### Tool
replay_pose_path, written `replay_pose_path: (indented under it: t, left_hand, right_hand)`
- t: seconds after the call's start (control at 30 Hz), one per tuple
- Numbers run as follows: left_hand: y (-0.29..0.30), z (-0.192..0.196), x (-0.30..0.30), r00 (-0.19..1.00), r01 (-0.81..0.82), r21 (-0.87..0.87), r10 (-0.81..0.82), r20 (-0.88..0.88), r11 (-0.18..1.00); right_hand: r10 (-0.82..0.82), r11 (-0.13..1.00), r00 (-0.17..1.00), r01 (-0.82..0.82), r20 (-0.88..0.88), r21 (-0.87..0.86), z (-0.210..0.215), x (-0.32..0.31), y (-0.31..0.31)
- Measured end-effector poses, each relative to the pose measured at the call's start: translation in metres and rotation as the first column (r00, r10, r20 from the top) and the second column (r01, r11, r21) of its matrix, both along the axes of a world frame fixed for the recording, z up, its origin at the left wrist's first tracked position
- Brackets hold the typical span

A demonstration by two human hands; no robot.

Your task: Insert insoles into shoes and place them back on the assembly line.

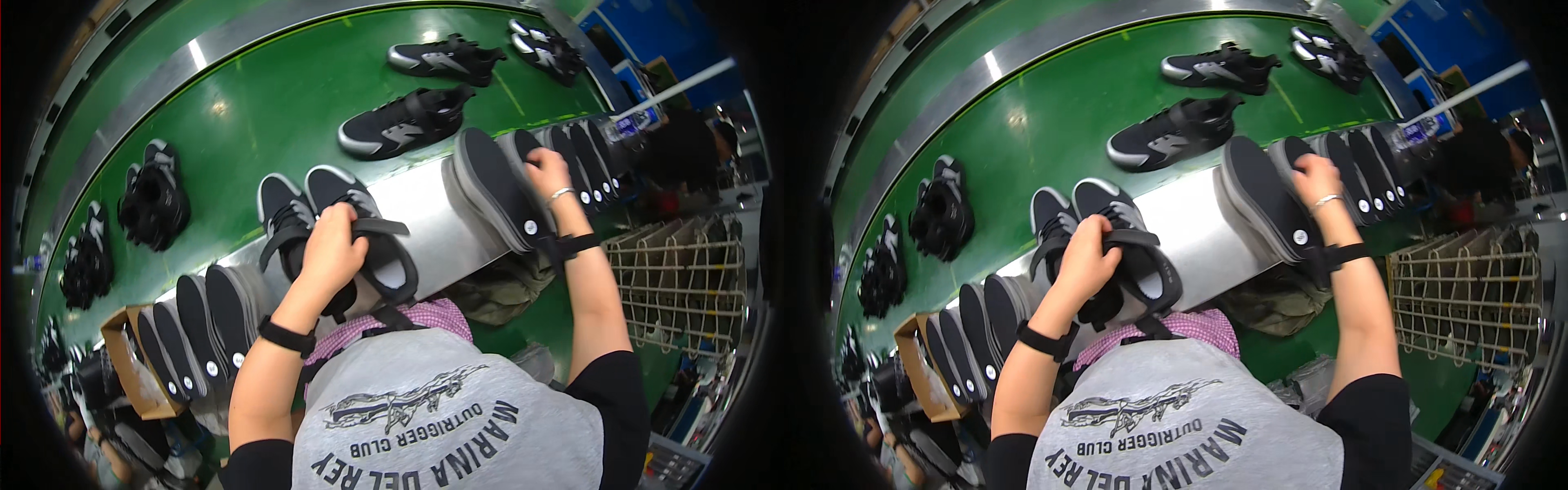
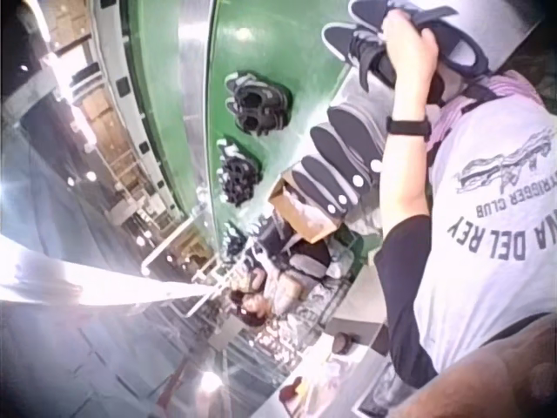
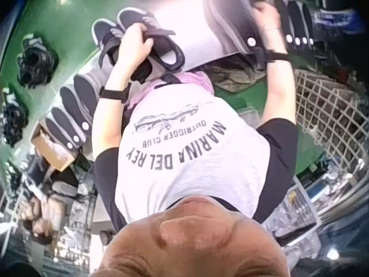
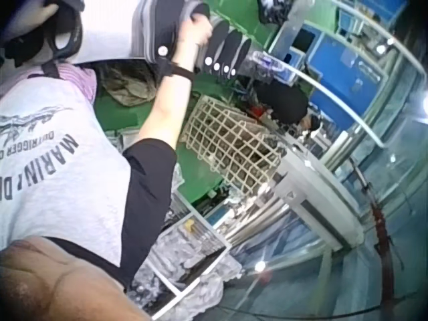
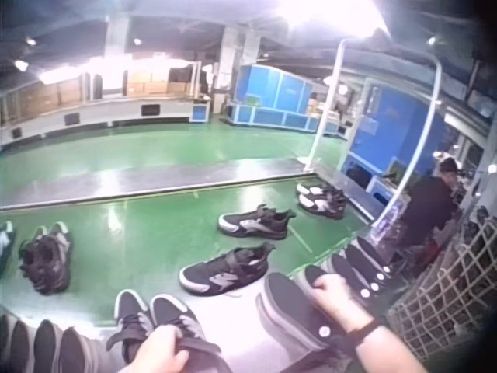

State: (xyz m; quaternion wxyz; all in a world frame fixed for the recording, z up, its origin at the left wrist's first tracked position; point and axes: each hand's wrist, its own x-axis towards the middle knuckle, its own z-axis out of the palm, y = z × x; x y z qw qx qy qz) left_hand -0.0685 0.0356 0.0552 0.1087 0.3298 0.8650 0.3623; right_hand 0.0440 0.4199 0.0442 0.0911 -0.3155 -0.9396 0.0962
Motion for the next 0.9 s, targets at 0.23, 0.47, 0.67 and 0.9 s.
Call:
replay_pose_path:
  t: [0.23, 0.47, 0.67, 0.9]
  left_hand:
    - [-0.012, 0.004, 0.002, 0.965, 0.253, -0.046, -0.256, -0.058, 0.966]
    - [-0.001, -0.001, 0.001, 0.986, -0.079, -0.003, 0.079, 0.148, 0.997]
    - [0.008, -0.013, -0.004, 0.946, -0.221, 0.057, 0.200, 0.256, 0.974]
    - [0.008, -0.023, -0.014, 0.776, -0.179, 0.140, 0.053, 0.629, 0.974]
  right_hand:
    - [-0.063, 0.998, 0.903, 0.061, 0.425, 0.017, 0.007, 0.018, 0.014]
    - [-0.163, 0.978, 0.947, 0.119, 0.277, 0.171, 0.019, 0.022, 0.006]
    - [0.208, 0.610, 0.938, -0.346, -0.277, -0.713, 0.087, 0.003, -0.106]
    - [0.611, 0.486, 0.755, -0.121, 0.238, -0.865, 0.061, 0.010, -0.204]
